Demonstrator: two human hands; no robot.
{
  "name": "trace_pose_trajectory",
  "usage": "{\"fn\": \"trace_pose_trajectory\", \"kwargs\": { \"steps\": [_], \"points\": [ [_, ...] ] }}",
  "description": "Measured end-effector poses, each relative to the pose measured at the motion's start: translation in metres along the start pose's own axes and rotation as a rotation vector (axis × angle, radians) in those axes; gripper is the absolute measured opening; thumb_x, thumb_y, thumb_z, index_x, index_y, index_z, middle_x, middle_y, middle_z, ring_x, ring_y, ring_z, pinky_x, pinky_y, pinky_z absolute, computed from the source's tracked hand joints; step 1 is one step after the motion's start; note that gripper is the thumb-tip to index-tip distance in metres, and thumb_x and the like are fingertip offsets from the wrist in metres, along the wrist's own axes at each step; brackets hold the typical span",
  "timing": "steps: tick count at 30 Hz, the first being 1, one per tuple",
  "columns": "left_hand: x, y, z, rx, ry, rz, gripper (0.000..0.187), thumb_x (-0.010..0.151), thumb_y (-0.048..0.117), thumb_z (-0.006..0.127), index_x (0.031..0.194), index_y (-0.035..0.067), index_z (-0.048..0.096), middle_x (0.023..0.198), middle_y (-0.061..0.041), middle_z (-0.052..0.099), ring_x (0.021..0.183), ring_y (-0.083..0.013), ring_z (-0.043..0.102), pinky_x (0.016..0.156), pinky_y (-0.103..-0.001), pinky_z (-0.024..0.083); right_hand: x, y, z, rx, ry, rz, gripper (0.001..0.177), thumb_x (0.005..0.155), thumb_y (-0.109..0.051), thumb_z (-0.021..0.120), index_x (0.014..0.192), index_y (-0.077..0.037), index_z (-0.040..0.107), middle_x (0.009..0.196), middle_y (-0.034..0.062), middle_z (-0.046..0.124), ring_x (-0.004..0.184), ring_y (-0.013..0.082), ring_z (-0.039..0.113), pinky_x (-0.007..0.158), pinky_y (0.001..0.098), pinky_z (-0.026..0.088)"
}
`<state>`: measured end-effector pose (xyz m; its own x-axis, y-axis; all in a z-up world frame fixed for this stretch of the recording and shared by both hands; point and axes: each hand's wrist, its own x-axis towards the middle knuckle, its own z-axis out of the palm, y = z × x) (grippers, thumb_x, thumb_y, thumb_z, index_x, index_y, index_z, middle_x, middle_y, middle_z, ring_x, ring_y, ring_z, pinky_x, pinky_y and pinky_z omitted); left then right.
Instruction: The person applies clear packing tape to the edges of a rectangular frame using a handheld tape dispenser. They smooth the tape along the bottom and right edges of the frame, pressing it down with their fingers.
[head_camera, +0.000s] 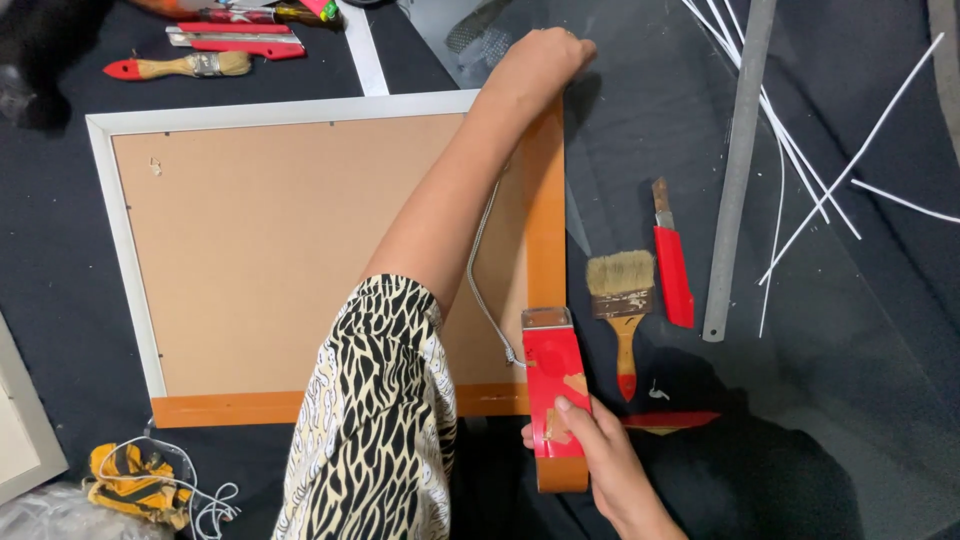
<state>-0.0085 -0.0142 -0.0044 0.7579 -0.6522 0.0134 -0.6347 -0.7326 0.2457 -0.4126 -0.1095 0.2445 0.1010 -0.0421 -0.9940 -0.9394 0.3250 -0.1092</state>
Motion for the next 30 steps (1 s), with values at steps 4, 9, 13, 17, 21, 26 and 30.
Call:
{"fn": "trace_pose_trajectory", "kwargs": {
  "steps": [4, 9, 13, 17, 21, 26, 30],
  "points": [
    [-0.004, 0.000, 0.000, -0.059, 0.041, -0.005, 0.046, 0.048, -0.016, 0.059, 0.079, 0.015, 0.043, 0.064, -0.004, 0.046, 0.045, -0.0300, 0.041, 0.057, -0.048, 0.050, 0.002, 0.003, 0.000, -0.006, -0.010, -0.041, 0.060, 0.088, -0.029, 0.060, 0.140, 0.001, 0.057, 0.113, 0.0330, 0.076, 0.096, 0.0415, 0.074, 0.085, 0.0453, 0.057],
    [-0.001, 0.001, 0.004, -0.017, 0.052, -0.008, 0.042, 0.052, -0.014, 0.063, 0.080, 0.011, 0.045, 0.065, -0.007, 0.048, 0.046, -0.0363, 0.051, 0.055, -0.053, 0.051, 0.005, 0.004, -0.002, -0.007, -0.002, -0.034, 0.060, 0.088, -0.029, 0.060, 0.139, 0.001, 0.057, 0.112, 0.0330, 0.076, 0.096, 0.0410, 0.074, 0.086, 0.0451, 0.057],
    [0.000, 0.003, 0.003, 0.002, 0.029, -0.025, 0.044, 0.055, -0.021, 0.062, 0.080, 0.011, 0.046, 0.066, -0.007, 0.053, 0.052, -0.0351, 0.057, 0.068, -0.056, 0.056, 0.007, 0.005, -0.002, -0.001, -0.006, -0.043, 0.061, 0.086, -0.029, 0.061, 0.139, 0.001, 0.057, 0.113, 0.0324, 0.075, 0.096, 0.0415, 0.074, 0.085, 0.0449, 0.057],
    [0.005, 0.004, 0.009, 0.038, 0.036, -0.030, 0.039, 0.059, -0.015, 0.067, 0.087, 0.010, 0.056, 0.070, -0.008, 0.062, 0.059, -0.0387, 0.065, 0.066, -0.058, 0.059, 0.006, 0.004, -0.001, 0.004, -0.019, -0.066, 0.060, 0.087, -0.028, 0.060, 0.140, 0.001, 0.057, 0.112, 0.0331, 0.075, 0.095, 0.0421, 0.074, 0.085, 0.0462, 0.057],
    [0.001, 0.007, 0.001, 0.017, 0.021, -0.045, 0.039, 0.059, -0.017, 0.067, 0.085, 0.009, 0.055, 0.069, -0.009, 0.060, 0.057, -0.0400, 0.065, 0.061, -0.057, 0.057, 0.009, 0.006, -0.003, 0.015, -0.024, -0.057, 0.059, 0.088, -0.028, 0.060, 0.137, 0.003, 0.059, 0.109, 0.0345, 0.076, 0.094, 0.0421, 0.074, 0.085, 0.0458, 0.057],
    [0.000, 0.009, -0.004, 0.010, 0.001, -0.054, 0.042, 0.058, -0.018, 0.065, 0.091, 0.008, 0.059, 0.074, -0.011, 0.063, 0.063, -0.0419, 0.068, 0.057, -0.057, 0.056, 0.015, 0.012, -0.006, 0.032, -0.047, -0.113, 0.056, 0.089, -0.026, 0.060, 0.134, 0.007, 0.060, 0.102, 0.0369, 0.075, 0.088, 0.0435, 0.074, 0.082, 0.0484, 0.059],
    [0.001, 0.008, 0.000, 0.009, 0.013, -0.053, 0.040, 0.058, -0.016, 0.066, 0.088, 0.010, 0.058, 0.074, -0.010, 0.064, 0.062, -0.0411, 0.068, 0.058, -0.056, 0.056, 0.014, 0.009, -0.006, 0.031, -0.047, -0.081, 0.058, 0.087, -0.028, 0.060, 0.136, 0.005, 0.059, 0.105, 0.0348, 0.075, 0.092, 0.0424, 0.074, 0.084, 0.0472, 0.057]
  ]
}}
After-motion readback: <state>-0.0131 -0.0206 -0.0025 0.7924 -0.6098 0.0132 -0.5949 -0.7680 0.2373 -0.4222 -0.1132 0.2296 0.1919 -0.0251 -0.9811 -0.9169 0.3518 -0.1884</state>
